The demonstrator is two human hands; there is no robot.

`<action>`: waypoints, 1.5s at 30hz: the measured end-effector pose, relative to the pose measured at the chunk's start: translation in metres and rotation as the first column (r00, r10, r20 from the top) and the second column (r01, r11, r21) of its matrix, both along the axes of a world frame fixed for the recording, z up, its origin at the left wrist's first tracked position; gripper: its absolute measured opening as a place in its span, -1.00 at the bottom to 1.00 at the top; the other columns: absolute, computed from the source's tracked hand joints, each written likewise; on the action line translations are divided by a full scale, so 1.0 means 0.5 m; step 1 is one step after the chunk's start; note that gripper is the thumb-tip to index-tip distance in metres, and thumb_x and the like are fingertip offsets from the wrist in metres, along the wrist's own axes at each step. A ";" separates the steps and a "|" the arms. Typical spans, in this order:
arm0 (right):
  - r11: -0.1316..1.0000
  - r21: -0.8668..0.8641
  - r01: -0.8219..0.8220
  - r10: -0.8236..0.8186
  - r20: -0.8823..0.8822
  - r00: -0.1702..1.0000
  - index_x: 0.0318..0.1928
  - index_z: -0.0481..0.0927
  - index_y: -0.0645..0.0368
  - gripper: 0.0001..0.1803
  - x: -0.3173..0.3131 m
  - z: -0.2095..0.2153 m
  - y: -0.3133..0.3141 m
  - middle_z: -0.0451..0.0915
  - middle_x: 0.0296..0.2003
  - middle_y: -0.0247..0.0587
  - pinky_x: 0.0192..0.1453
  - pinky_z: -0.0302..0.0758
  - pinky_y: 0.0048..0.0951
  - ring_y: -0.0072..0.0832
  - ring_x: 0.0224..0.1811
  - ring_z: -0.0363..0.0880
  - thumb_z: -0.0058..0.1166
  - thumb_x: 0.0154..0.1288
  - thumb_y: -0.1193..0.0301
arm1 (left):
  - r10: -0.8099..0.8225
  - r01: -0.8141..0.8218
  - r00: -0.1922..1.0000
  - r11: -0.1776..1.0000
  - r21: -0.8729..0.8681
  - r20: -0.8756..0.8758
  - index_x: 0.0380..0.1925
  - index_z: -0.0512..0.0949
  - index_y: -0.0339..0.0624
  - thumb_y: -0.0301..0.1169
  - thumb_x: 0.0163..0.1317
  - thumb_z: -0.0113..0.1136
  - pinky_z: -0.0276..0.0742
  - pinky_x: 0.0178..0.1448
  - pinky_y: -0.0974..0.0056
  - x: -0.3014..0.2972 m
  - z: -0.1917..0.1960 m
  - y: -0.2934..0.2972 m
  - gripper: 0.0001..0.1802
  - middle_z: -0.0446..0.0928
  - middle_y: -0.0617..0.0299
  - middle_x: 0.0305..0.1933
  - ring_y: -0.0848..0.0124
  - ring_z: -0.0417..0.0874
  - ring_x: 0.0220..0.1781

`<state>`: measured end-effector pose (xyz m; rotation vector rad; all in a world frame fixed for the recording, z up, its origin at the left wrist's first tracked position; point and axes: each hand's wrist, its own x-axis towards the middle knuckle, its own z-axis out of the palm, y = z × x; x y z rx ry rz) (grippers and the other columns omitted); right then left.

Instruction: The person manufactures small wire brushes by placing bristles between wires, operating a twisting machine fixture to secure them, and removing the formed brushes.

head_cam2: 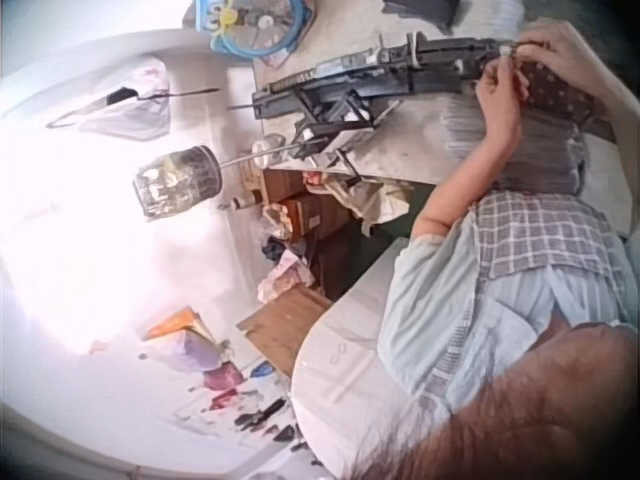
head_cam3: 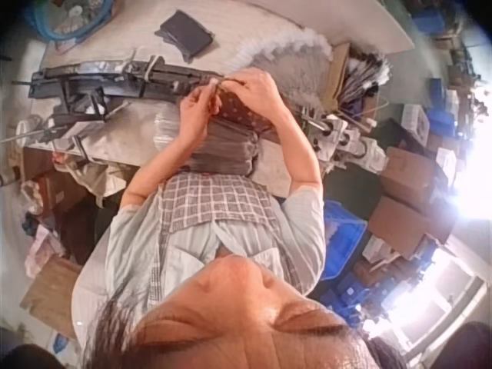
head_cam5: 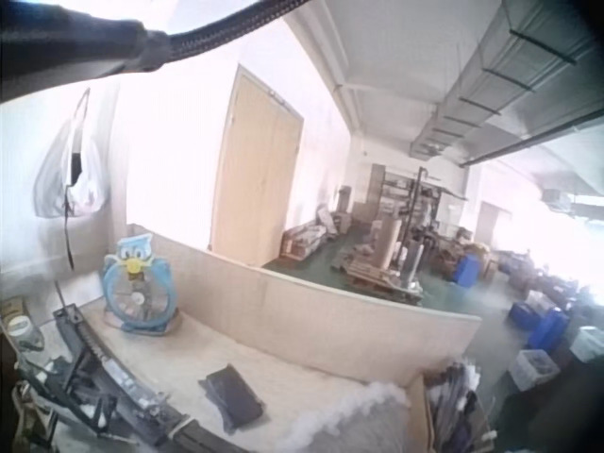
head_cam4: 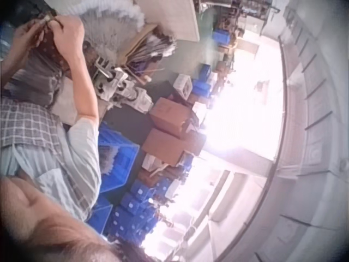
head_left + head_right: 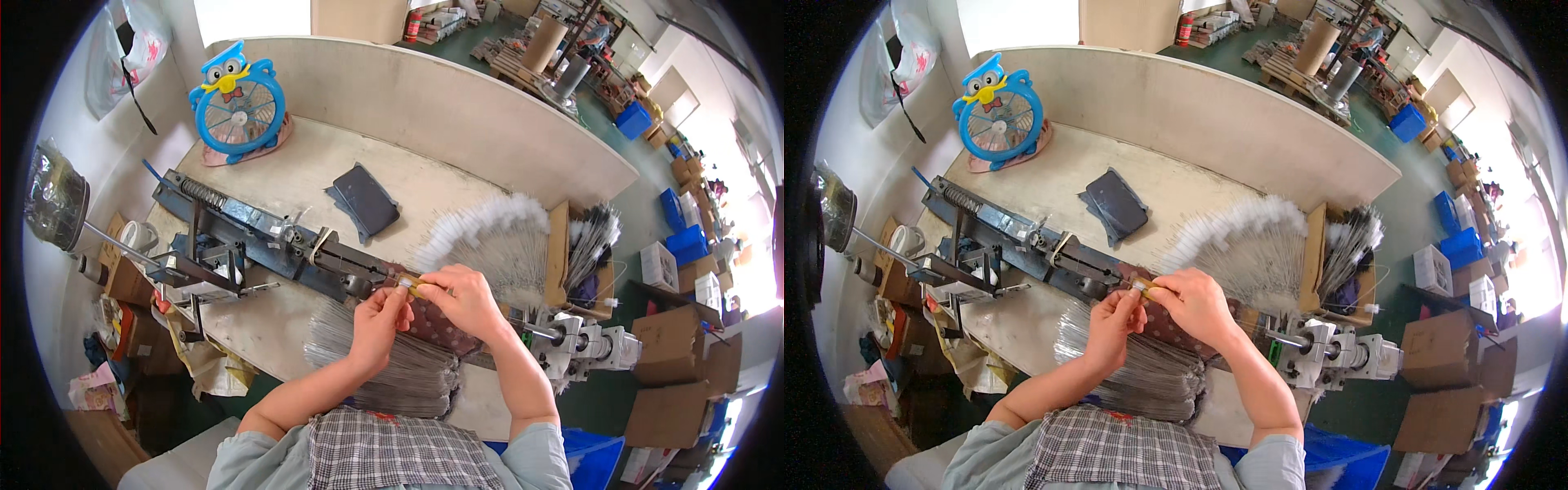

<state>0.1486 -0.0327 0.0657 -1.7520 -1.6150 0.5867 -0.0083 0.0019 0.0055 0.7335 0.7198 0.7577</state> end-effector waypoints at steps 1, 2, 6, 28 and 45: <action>1.000 0.003 0.006 -0.006 0.001 1.000 -0.33 0.67 0.13 -0.81 0.002 -0.002 0.000 0.60 -0.45 -0.13 -0.19 0.46 -0.21 -0.15 -0.29 0.54 0.10 0.18 0.30 | -0.006 0.006 1.000 1.000 0.003 0.001 -0.30 0.52 -0.23 -0.28 0.36 0.06 0.33 -0.42 0.52 -0.002 0.002 0.000 -0.77 0.53 0.27 -0.47 0.61 0.45 -0.53; 0.997 -0.075 0.010 -0.020 -0.131 0.991 -0.32 0.67 0.13 -0.81 0.003 -0.006 0.001 0.60 -0.45 -0.13 -0.19 0.46 -0.21 -0.15 -0.29 0.53 0.09 0.20 0.30 | -0.033 0.033 0.999 0.999 0.024 -0.037 -0.29 0.52 -0.23 -0.22 0.39 -0.01 0.36 -0.39 0.49 -0.007 0.007 -0.002 -0.71 0.54 0.25 -0.45 0.57 0.48 -0.50; 1.000 0.008 0.027 -0.027 0.006 1.000 -0.28 0.66 0.21 -0.80 -0.004 -0.020 0.000 0.61 -0.45 -0.16 -0.20 0.47 -0.29 -0.19 -0.32 0.54 0.14 0.19 0.34 | -0.023 0.017 0.998 0.994 -0.112 -0.052 -0.21 0.50 -0.24 -0.04 0.44 -0.24 0.46 -0.21 0.36 0.002 0.033 0.006 -0.52 0.58 0.22 -0.39 0.45 0.58 -0.39; 0.896 0.433 -0.097 -0.118 0.444 0.888 -0.28 0.68 0.01 -0.75 -0.031 -0.020 -0.024 0.58 -0.30 -0.42 -0.07 0.40 -0.31 -0.37 -0.16 0.52 0.30 -0.08 0.38 | 0.207 -0.171 0.956 0.969 -0.181 0.206 -0.23 0.50 -0.22 -0.50 0.27 0.07 0.51 -0.01 0.33 0.021 0.006 -0.014 -0.90 0.57 0.26 -0.21 0.49 0.61 -0.17; 0.916 0.392 -0.083 -0.052 0.322 0.945 -0.20 0.64 0.09 -0.71 -0.051 -0.018 -0.004 0.58 -0.22 -0.36 -0.09 0.41 -0.30 -0.35 -0.09 0.50 0.25 -0.03 0.43 | 0.236 -0.141 0.925 0.941 -0.309 0.296 -0.22 0.49 -0.22 -0.34 0.32 -0.05 0.46 0.04 0.31 0.019 -0.014 -0.014 -0.79 0.58 0.21 -0.19 0.43 0.60 -0.15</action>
